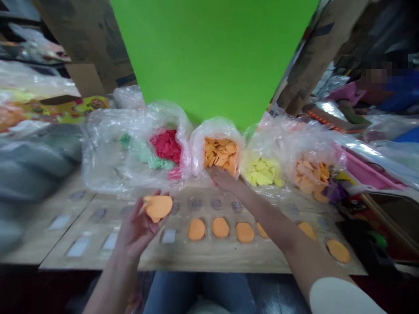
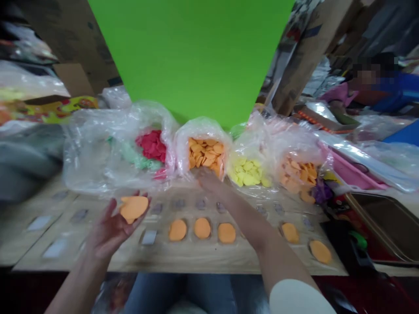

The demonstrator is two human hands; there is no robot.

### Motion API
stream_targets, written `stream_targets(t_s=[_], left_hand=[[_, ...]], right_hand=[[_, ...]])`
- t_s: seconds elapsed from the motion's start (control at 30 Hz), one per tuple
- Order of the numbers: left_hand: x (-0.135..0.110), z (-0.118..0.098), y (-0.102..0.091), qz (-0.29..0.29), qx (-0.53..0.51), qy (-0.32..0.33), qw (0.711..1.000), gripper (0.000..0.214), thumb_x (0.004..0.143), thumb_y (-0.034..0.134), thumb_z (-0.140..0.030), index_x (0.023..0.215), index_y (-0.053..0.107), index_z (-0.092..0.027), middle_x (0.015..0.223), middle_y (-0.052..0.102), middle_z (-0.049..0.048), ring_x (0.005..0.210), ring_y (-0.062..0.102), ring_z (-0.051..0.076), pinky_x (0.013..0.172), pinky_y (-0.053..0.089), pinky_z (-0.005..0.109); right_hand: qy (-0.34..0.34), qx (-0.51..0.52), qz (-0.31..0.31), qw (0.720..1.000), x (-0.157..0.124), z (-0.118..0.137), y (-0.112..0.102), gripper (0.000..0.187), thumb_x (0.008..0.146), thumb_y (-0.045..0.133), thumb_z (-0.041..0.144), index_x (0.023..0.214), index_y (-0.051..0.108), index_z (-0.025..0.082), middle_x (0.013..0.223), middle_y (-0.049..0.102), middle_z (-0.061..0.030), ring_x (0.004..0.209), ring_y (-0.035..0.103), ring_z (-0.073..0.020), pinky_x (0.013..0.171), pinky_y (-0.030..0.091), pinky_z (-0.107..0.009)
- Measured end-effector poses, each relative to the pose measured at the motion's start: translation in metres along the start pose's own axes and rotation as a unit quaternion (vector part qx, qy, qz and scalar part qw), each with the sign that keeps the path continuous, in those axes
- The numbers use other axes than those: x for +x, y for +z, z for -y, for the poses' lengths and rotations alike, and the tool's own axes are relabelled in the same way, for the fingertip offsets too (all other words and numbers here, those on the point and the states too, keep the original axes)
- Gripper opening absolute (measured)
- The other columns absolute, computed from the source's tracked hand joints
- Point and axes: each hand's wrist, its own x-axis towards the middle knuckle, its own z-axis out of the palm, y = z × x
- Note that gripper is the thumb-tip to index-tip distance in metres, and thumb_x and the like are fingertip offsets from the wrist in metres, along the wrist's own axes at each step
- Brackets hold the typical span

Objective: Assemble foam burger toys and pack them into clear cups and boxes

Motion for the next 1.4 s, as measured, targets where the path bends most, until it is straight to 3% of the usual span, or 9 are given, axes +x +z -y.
stream_targets(t_s=[0.23, 0.33, 0.47, 0.6, 0.77, 1.0, 1.1, 1.17, 1.4], left_hand=[[-0.047, -0.021, -0.059, -0.150, 0.169, 0.093, 0.970, 0.027, 0.068, 0.062, -0.005, 0.092, 0.061, -0.015, 0.085, 0.067, 0.0033, 0.069, 0.064, 0.011, 0.059, 0.054, 0.017], [-0.059, -0.016, -0.082, -0.157, 0.202, 0.100, 0.961, 0.028, 0.062, 0.072, -0.012, 0.087, 0.061, -0.015, 0.072, 0.063, -0.0018, 0.056, 0.058, 0.006, 0.051, 0.048, 0.011], [-0.070, -0.009, -0.097, -0.116, 0.240, 0.062, 0.962, 0.036, 0.060, 0.075, -0.019, 0.092, 0.059, -0.015, 0.072, 0.063, -0.0016, 0.056, 0.058, 0.006, 0.049, 0.045, 0.012], [-0.078, -0.005, -0.099, -0.083, 0.212, 0.024, 0.973, 0.033, 0.062, 0.073, -0.019, 0.092, 0.058, -0.015, 0.079, 0.065, 0.0010, 0.063, 0.061, 0.010, 0.057, 0.049, 0.018], [-0.088, -0.002, -0.091, -0.112, 0.177, 0.025, 0.977, 0.032, 0.061, 0.073, -0.019, 0.089, 0.059, -0.011, 0.063, 0.061, 0.0002, 0.045, 0.052, 0.007, 0.040, 0.042, 0.015], [-0.087, 0.003, -0.084, -0.080, 0.189, 0.051, 0.977, 0.042, 0.062, 0.074, -0.020, 0.100, 0.056, -0.017, 0.085, 0.066, 0.0029, 0.068, 0.063, 0.012, 0.059, 0.051, 0.020], [-0.087, -0.010, -0.103, -0.163, 0.174, 0.114, 0.964, 0.030, 0.067, 0.070, -0.032, 0.087, 0.057, -0.014, 0.074, 0.066, 0.0036, 0.068, 0.063, 0.013, 0.059, 0.051, 0.018], [-0.090, -0.020, -0.119, -0.209, 0.153, 0.156, 0.953, 0.028, 0.068, 0.068, -0.035, 0.083, 0.057, -0.013, 0.072, 0.065, 0.0037, 0.066, 0.062, 0.011, 0.058, 0.050, 0.017], [-0.107, -0.029, -0.137, -0.210, 0.121, 0.167, 0.956, 0.044, 0.066, 0.070, -0.021, 0.107, 0.055, -0.018, 0.101, 0.064, 0.0060, 0.068, 0.063, 0.010, 0.059, 0.053, 0.019]], right_hand=[[0.057, 0.013, -0.077, 0.995, -0.020, -0.001, -0.011, 0.029, 0.080, 0.047, 0.015, 0.108, 0.054, 0.010, 0.100, 0.058, -0.0164, 0.098, 0.051, -0.0266, 0.083, 0.037, -0.041], [0.103, 0.162, -0.178, 0.965, -0.045, 0.041, -0.006, 0.035, 0.084, 0.046, 0.028, 0.116, 0.046, 0.014, 0.090, 0.058, -0.0088, 0.080, 0.055, -0.0194, 0.071, 0.043, -0.033], [0.017, 0.340, -0.030, 0.940, -0.073, 0.130, 0.041, 0.034, 0.078, 0.056, 0.030, 0.110, 0.048, 0.021, 0.075, 0.057, 0.0023, 0.064, 0.053, -0.0119, 0.059, 0.042, -0.023], [-0.087, 0.195, -0.002, 0.977, -0.077, 0.174, 0.080, 0.017, 0.080, 0.056, 0.020, 0.096, 0.058, 0.019, 0.084, 0.061, -0.0029, 0.084, 0.053, -0.0168, 0.075, 0.042, -0.029], [-0.085, 0.137, -0.071, 0.984, -0.087, 0.189, 0.077, 0.022, 0.084, 0.052, 0.023, 0.103, 0.060, 0.017, 0.104, 0.057, -0.0113, 0.101, 0.047, -0.0217, 0.088, 0.039, -0.038], [0.074, 0.522, 0.061, 0.848, -0.083, 0.231, 0.082, 0.022, 0.082, 0.050, 0.036, 0.092, 0.056, 0.018, 0.076, 0.059, 0.0002, 0.066, 0.055, -0.0129, 0.056, 0.045, -0.023], [0.086, 0.443, -0.026, 0.892, -0.063, 0.236, 0.081, 0.027, 0.078, 0.055, 0.030, 0.103, 0.052, 0.020, 0.078, 0.059, 0.0013, 0.068, 0.055, -0.0130, 0.060, 0.043, -0.024], [0.038, 0.380, -0.008, 0.924, -0.053, 0.239, 0.082, 0.034, 0.078, 0.055, 0.028, 0.111, 0.048, 0.021, 0.080, 0.060, 0.0018, 0.069, 0.055, -0.0131, 0.063, 0.043, -0.024], [-0.129, 0.097, 0.006, 0.987, -0.045, 0.245, 0.100, 0.027, 0.082, 0.053, 0.018, 0.108, 0.056, 0.017, 0.099, 0.061, -0.0103, 0.101, 0.049, -0.0226, 0.086, 0.040, -0.035]])
